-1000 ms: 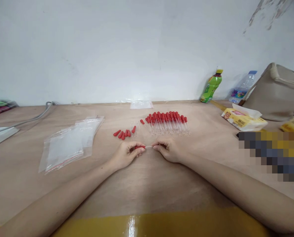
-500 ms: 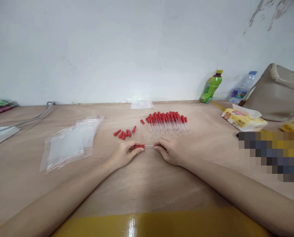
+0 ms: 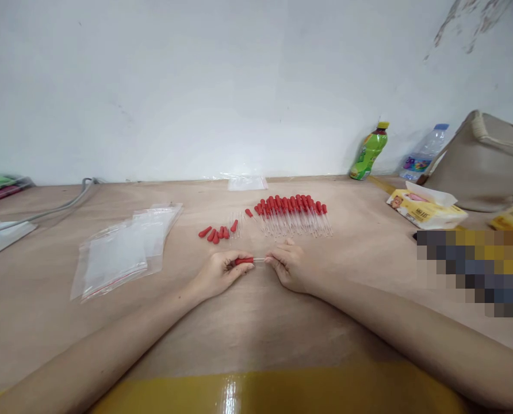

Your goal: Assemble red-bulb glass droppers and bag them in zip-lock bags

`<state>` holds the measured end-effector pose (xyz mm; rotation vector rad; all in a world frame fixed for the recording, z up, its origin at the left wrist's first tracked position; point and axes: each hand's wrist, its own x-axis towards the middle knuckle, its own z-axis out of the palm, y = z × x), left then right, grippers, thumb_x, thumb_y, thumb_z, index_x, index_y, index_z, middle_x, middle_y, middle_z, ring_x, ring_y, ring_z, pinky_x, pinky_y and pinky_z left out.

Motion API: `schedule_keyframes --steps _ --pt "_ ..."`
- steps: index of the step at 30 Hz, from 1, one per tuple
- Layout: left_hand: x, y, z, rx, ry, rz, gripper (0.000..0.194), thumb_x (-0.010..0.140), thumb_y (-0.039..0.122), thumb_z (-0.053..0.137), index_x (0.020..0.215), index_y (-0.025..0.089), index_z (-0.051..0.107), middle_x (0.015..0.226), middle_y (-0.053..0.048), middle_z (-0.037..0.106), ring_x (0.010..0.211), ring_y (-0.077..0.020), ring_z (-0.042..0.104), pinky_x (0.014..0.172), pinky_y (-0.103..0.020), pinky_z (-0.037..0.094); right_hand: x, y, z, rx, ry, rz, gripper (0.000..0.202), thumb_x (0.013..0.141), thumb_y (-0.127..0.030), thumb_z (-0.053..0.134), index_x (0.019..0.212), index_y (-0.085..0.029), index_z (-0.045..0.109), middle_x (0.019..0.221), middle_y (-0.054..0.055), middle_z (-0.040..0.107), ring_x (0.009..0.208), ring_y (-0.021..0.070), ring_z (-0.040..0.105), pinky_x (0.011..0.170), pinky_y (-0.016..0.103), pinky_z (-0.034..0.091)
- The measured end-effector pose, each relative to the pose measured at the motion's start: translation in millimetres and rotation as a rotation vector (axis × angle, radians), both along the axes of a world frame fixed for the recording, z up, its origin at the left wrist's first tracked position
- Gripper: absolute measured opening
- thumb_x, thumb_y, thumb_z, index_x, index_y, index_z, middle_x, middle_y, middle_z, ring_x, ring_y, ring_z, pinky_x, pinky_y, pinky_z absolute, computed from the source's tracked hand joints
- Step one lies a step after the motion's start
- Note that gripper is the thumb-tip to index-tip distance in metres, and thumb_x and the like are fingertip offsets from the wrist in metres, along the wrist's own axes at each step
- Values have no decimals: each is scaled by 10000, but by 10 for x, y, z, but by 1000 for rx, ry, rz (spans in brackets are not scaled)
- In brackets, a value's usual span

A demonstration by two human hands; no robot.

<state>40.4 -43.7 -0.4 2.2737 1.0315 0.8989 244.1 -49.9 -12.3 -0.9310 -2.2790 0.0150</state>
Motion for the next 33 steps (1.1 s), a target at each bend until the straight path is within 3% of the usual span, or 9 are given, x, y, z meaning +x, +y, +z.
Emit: schedule_keyframes --steps 10,14,16,18,20,23,25,29,33 --pt "-7 53 -19 88 -7 1 170 777 260 582 882 142 646 819 -54 695 685 -145 647 612 -234 533 -30 -48 154 -285 -117 -86 264 890 -260 373 763 -169 585 716 33 619 644 128 500 638 249 338" --pt "-41 107 -50 26 -67 27 408 752 291 611 1116 130 521 917 -83 637 673 -133 623 608 -261 535 55 -28 351 -417 -104 -137 220 850 -244 428 719 -168 589 693 33 625 601 121 506 564 229 324" --pt "-52 120 -56 10 -67 28 450 754 288 604 1159 135 476 909 -73 602 632 -112 594 570 -251 524 199 78 464 -542 0 -207 248 843 -239 419 666 -166 576 644 24 626 558 111 505 538 216 330" --pt "-51 119 -47 26 -23 23 376 764 268 587 1110 141 513 863 -52 578 616 -102 566 550 -238 506 417 256 553 -650 175 -310 251 846 -277 399 712 -166 580 670 25 648 539 105 512 530 208 350" --pt "-41 110 -28 64 29 14 295 768 245 578 1044 142 559 820 -40 567 623 -103 552 560 -236 493 670 466 592 -606 290 -528 291 833 -361 398 720 -166 583 663 32 647 507 109 500 502 214 344" --pt "-28 100 -2 104 77 9 216 773 229 570 965 135 601 777 -37 566 630 -109 546 590 -245 483 989 725 541 -465 265 -831 273 768 -361 466 602 -166 563 574 32 603 534 128 507 499 220 320" --pt "-26 100 5 112 93 9 198 775 228 570 945 136 611 760 -36 569 632 -112 546 598 -249 480 1105 815 454 -434 207 -943 261 737 -349 483 551 -174 535 542 28 567 535 139 503 484 229 298" --pt "-31 106 3 117 107 3 185 777 224 571 935 141 618 761 -40 580 642 -117 548 611 -253 479 1151 858 296 -447 137 -995 250 720 -355 483 544 -182 521 563 34 553 568 156 516 483 237 289" --pt "-34 113 -10 105 101 -10 179 785 226 563 928 135 620 789 -49 586 650 -115 547 615 -252 480 1124 864 252 -470 125 -996 207 706 -350 508 590 -182 541 617 38 586 618 162 539 507 231 307"
